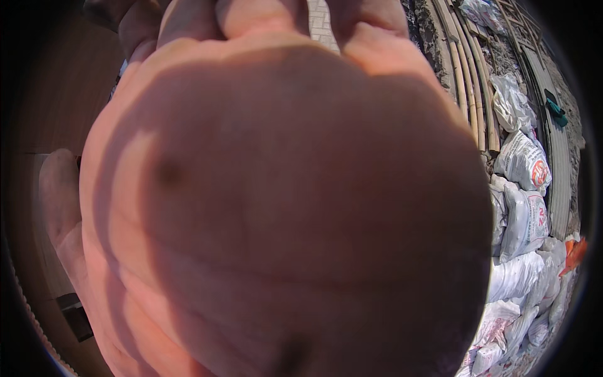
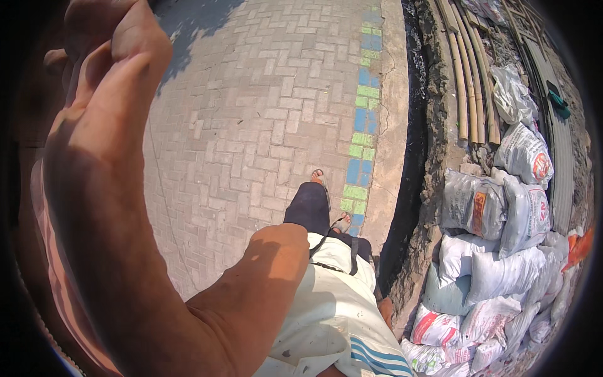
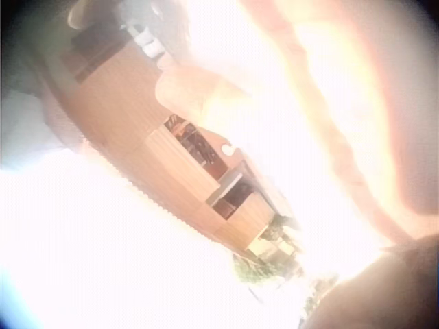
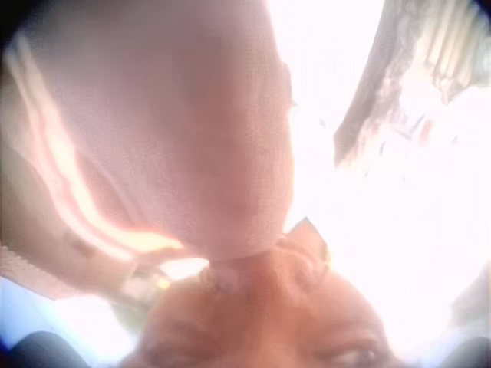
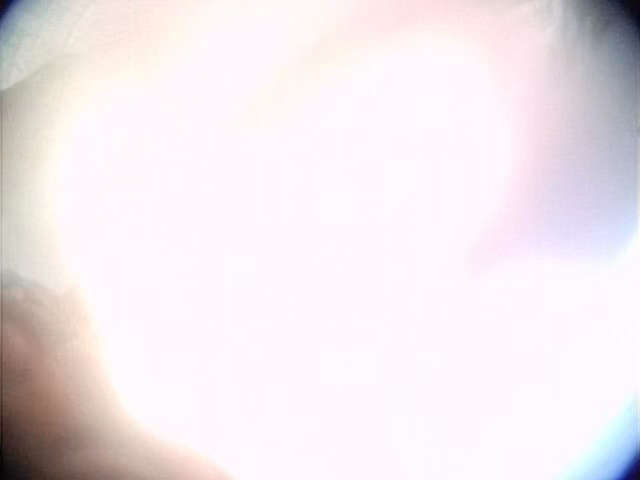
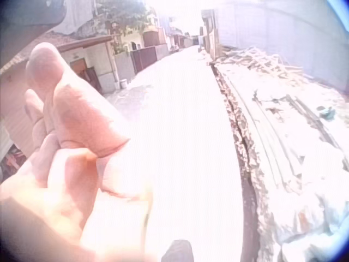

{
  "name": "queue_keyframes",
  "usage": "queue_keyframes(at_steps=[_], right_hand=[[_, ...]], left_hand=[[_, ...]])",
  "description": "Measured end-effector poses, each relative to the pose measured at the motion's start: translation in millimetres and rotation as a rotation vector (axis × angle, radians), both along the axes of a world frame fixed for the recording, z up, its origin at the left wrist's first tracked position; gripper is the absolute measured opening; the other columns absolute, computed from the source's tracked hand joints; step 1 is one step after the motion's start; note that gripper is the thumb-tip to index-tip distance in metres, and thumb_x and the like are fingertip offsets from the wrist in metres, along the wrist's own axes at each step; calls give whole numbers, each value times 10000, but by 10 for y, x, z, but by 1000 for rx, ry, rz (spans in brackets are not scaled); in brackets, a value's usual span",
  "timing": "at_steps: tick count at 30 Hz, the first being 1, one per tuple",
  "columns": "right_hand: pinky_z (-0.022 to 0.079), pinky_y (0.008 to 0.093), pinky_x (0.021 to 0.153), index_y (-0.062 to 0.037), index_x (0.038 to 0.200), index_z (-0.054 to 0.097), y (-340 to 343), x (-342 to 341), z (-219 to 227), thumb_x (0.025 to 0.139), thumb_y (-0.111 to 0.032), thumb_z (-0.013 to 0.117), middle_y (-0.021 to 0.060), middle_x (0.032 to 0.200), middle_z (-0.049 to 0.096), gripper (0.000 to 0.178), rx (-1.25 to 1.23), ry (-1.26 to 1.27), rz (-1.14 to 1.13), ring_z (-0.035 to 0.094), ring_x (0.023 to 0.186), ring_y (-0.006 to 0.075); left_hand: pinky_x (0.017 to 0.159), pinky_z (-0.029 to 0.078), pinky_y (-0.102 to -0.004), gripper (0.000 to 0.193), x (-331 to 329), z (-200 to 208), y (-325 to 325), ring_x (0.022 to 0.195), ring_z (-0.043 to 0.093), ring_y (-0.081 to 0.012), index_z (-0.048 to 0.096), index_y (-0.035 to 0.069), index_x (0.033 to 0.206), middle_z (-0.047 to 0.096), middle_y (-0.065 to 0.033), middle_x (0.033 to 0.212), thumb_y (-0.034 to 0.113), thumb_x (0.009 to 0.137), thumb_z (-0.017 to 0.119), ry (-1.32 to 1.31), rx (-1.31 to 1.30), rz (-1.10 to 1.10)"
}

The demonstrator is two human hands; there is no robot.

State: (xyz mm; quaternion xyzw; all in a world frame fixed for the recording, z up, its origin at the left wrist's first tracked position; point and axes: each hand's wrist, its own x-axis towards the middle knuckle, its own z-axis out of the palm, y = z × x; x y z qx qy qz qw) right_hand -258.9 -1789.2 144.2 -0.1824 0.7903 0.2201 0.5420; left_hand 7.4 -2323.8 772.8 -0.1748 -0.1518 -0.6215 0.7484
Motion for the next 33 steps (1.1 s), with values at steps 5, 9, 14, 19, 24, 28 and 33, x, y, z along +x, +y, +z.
queue_keyframes(at_steps=[5,9,14,19,24,28,33], right_hand=[[567,458,922,-66,1157,727,-1151,-270,-165,734,-251,827,252,1110,734,472,-102,277,-92,716,1071,392],[586,487,863,-30,1017,702,-2205,-422,-301,713,-215,819,232,1022,752,374,-192,544,-131,732,1010,417],[594,476,898,-28,1054,704,-3648,-1021,-115,742,-210,816,211,1092,754,378,-157,510,-37,734,1058,385],[594,455,925,-53,1091,745,-5329,-1717,162,679,-214,894,211,1168,744,466,-164,477,-31,726,1108,364],[595,441,915,-62,1101,757,-6960,-2468,64,648,-234,926,183,1157,753,513,-43,445,-41,738,1081,347],[597,440,891,-66,1081,769,-8439,-3216,-118,648,-233,928,164,1089,767,491,-23,352,15,753,1027,332],[598,439,862,-71,1056,784,-10292,-4040,-52,648,-232,931,140,1005,785,463,-10,170,144,771,960,314]], left_hand=[[986,431,-396,409,98,-998,-1882,1171,487,-243,386,-5,1374,479,-161,1327,218,1051,501,-176,20,91],[895,460,-291,445,101,-2206,-3238,1063,564,-143,524,46,1374,586,-52,1194,294,1025,645,-958,657,210],[814,467,-252,515,-72,-2768,-4385,947,603,-109,522,8,1378,614,-21,1033,243,968,728,-1374,887,-51],[813,472,-248,478,-576,-2556,-5963,868,604,-110,518,5,1358,607,-30,978,191,967,722,-1401,698,-16],[793,490,-275,449,-888,-3112,-7591,857,614,-128,567,-30,1319,643,-55,982,188,956,716,-1585,590,11],[777,539,-318,406,-642,-4614,-8557,835,664,-160,617,3,1287,685,-89,964,170,928,705,-1961,702,120],[631,555,-323,351,221,-6667,-7946,710,691,-201,645,-15,1200,710,-129,871,75,864,695,-2238,1280,129]])
